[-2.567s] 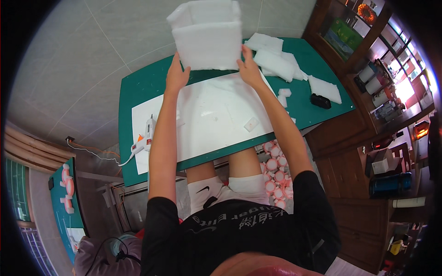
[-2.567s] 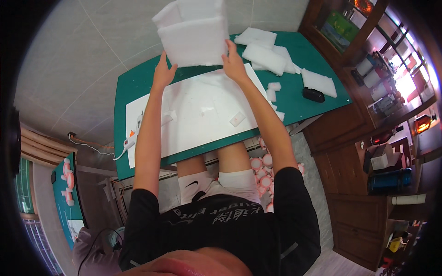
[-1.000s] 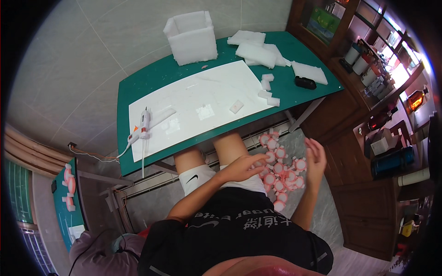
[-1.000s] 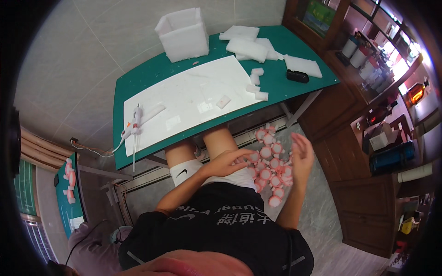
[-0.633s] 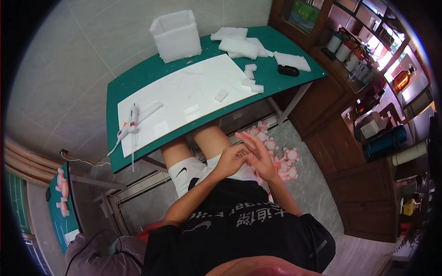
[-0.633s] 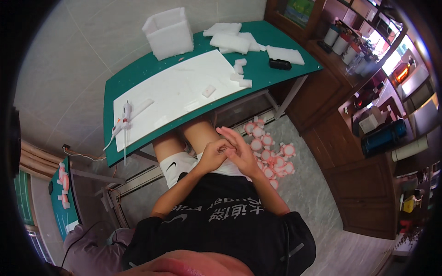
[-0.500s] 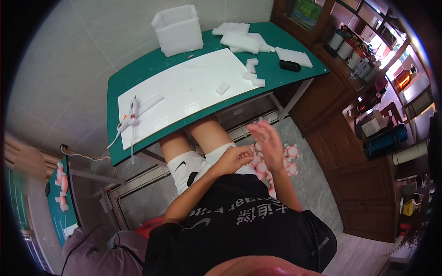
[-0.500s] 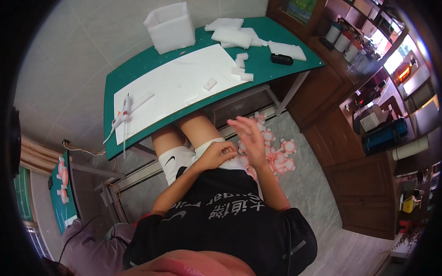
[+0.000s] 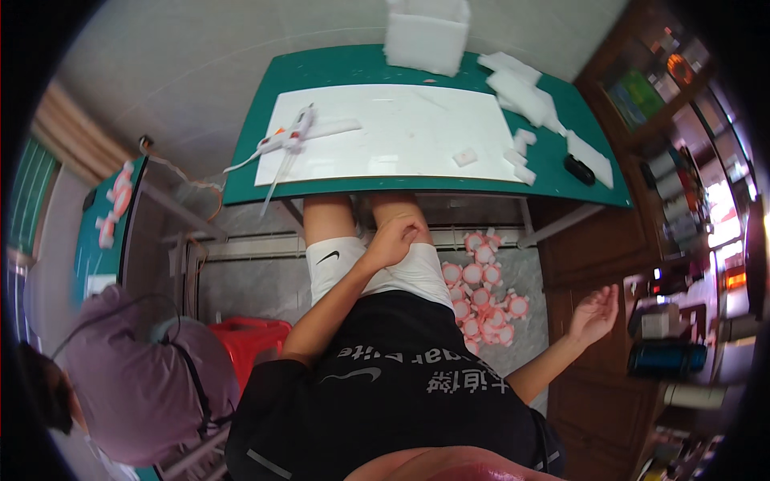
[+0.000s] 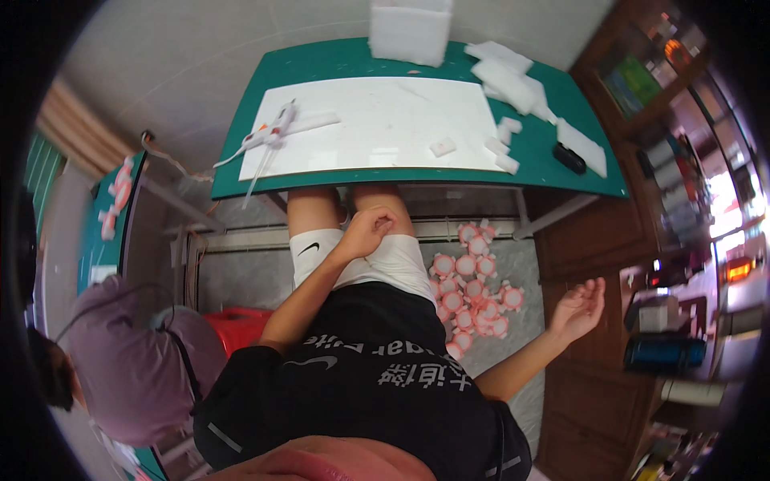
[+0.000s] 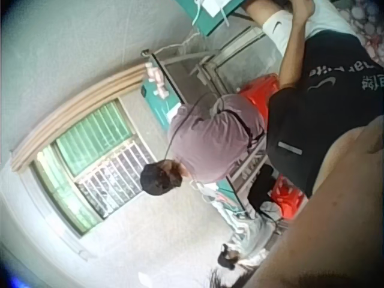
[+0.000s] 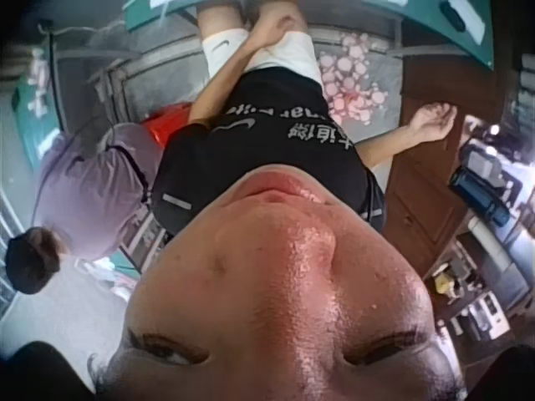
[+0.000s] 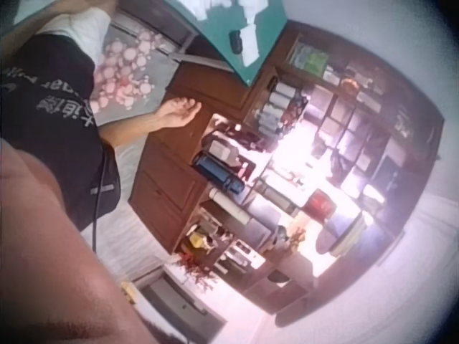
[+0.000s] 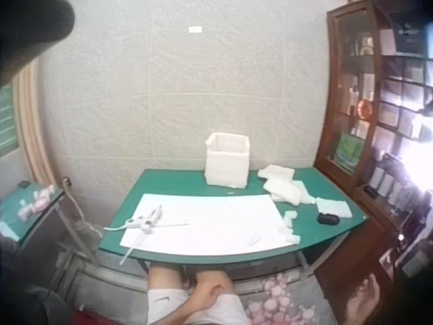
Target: The person is assembling a white foam box using a hot glue gun to attach foam panels together.
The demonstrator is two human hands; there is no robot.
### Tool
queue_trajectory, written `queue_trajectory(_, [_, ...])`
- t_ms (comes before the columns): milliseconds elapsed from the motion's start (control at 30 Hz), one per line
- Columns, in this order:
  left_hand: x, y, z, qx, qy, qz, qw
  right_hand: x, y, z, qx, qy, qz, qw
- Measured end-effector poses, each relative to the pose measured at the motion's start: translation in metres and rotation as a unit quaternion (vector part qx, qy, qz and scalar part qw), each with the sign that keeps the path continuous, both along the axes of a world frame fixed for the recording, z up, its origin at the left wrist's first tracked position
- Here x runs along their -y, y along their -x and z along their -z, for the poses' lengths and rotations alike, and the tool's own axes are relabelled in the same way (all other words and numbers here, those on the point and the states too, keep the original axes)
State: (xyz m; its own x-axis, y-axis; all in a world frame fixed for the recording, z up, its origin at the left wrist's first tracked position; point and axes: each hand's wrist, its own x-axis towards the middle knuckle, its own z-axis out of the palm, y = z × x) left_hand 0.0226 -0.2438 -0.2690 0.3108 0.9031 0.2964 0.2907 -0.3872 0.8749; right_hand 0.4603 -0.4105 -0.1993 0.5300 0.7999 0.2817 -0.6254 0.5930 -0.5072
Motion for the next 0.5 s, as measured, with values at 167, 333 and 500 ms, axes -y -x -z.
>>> queue_trajectory(167, [0.010,0.023,-0.062,0.105,0.207,-0.014,0.973,-0.065,0.083,0.028,0.102,0.268,-0.008,0.958])
queue_trajectory(333, [0.011,0.078,-0.065,0.076,0.140,-0.072,0.985,-0.114,0.134,0.026,0.254,0.320,-0.033,0.912])
queue_trajectory(500, [0.032,0.149,-0.029,0.002,0.035,-0.241,0.970,-0.151,0.155,0.049,0.456,0.281,-0.027,0.844])
